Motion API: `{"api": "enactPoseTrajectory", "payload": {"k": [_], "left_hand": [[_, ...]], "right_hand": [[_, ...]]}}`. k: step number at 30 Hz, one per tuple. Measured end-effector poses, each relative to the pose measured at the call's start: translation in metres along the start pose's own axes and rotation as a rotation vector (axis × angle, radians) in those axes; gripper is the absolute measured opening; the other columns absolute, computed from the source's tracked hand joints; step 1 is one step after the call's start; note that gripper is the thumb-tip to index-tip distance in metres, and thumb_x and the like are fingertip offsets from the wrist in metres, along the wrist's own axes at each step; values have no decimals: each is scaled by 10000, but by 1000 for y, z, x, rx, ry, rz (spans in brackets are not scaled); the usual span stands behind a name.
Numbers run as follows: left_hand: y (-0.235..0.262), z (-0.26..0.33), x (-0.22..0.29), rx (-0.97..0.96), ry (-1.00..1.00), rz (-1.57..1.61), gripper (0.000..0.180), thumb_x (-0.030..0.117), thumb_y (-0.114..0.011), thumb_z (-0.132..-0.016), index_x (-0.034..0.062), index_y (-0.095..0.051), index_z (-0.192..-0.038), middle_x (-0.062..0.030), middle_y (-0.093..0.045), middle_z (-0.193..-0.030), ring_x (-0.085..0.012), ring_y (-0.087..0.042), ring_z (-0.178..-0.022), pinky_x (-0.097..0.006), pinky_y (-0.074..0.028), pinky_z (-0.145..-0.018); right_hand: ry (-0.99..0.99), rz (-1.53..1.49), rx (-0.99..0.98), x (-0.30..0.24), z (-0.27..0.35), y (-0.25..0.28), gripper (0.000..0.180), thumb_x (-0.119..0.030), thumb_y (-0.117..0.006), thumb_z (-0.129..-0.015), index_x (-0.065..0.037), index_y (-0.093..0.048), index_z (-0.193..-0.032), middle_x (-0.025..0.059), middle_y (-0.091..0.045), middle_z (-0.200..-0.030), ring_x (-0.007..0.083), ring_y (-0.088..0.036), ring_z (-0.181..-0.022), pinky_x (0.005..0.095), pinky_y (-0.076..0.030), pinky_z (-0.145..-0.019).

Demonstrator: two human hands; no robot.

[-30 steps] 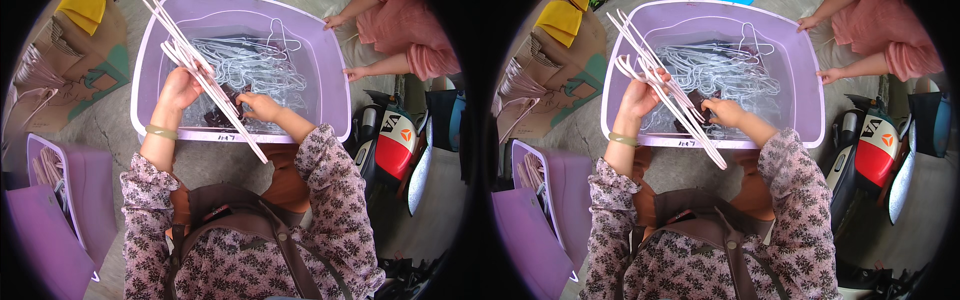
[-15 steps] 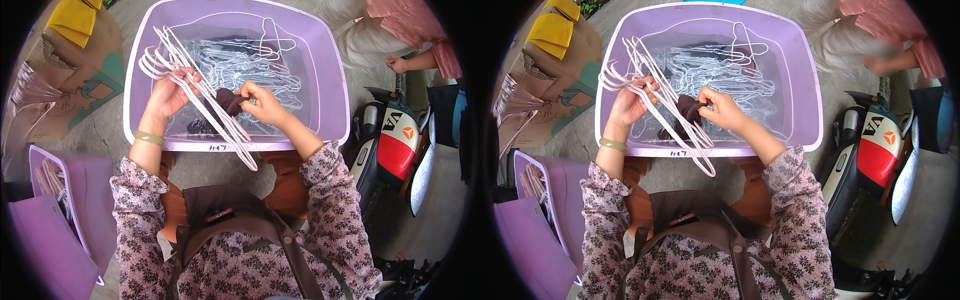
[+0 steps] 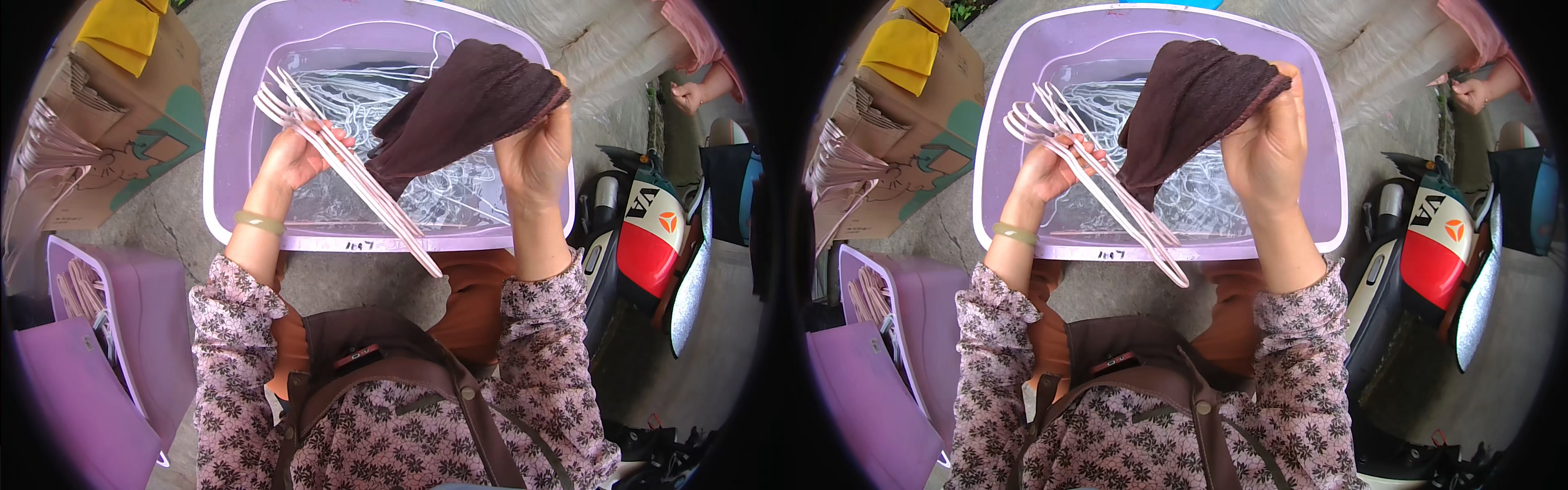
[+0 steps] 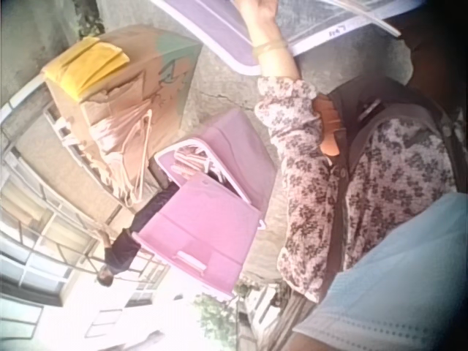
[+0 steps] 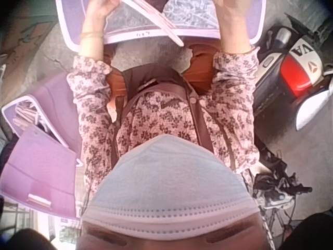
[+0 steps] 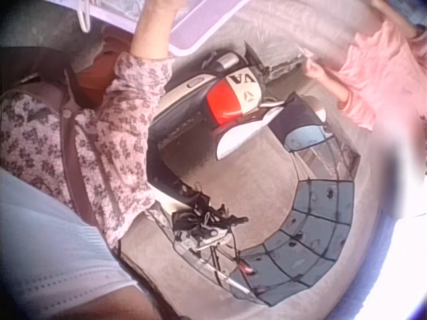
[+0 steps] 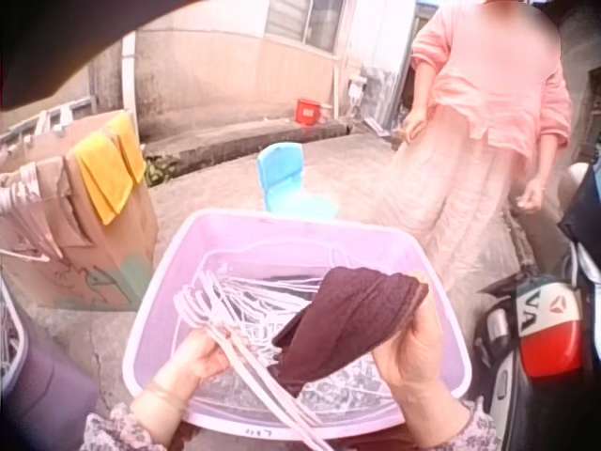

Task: The person sits on the floor and repeatedly wipes white plastic hangers with a dark cloth. They pick up hangers from a purple bin, wipe them, and place them into a second bin. The process is repeated for multiple hangers throughout the clip.

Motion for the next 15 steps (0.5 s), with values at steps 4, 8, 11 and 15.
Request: {"api": "enactPoseTrajectory", "payload": {"k": [4,8,11,15], "left_hand": [[26,-4,1,103,-12,141,209,135,-297,-960,2,-437,-880,-176,-545,-825,-384,-600,-888,-565,-509,-849],[22,10,5,117,-9,163,175,98,-334,-934,-18,-463,-908,-171,-542,-842,-367,-596,-912,-559,-499,-878],[20,14,6,38,-8,197,196,78,-348,-927,-38,-493,-988,-189,-561,-906,-372,-594,-949,-546,-500,-887],[-5,32,5,6,-18,200,239,103,-292,-957,-34,-461,-1056,-217,-555,-939,-382,-601,-935,-537,-516,-869]], "right_hand": [[75,-128,-90,-66,-36,-39,288,-204,-459,-949,9,-567,-1110,145,-600,-1149,267,-567,-1085,426,-435,-972],[50,-88,-170,-89,-56,-26,299,-207,-474,-941,36,-569,-1086,170,-606,-1132,294,-581,-1065,443,-449,-964],[105,150,-77,-49,-50,12,291,-206,-416,-976,3,-537,-1137,109,-594,-1157,231,-583,-1053,375,-453,-953],[-76,601,166,34,-12,87,72,-44,-417,-915,-67,-468,-961,39,-552,-866,102,-553,-755,253,-478,-693]]}}
Point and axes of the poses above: each hand's wrist, its own z-axis away from the middle knuckle, its own y-axis out of the back of the hand, x = y × z, the point moved 5 cm from there along -z, towards the middle knuckle
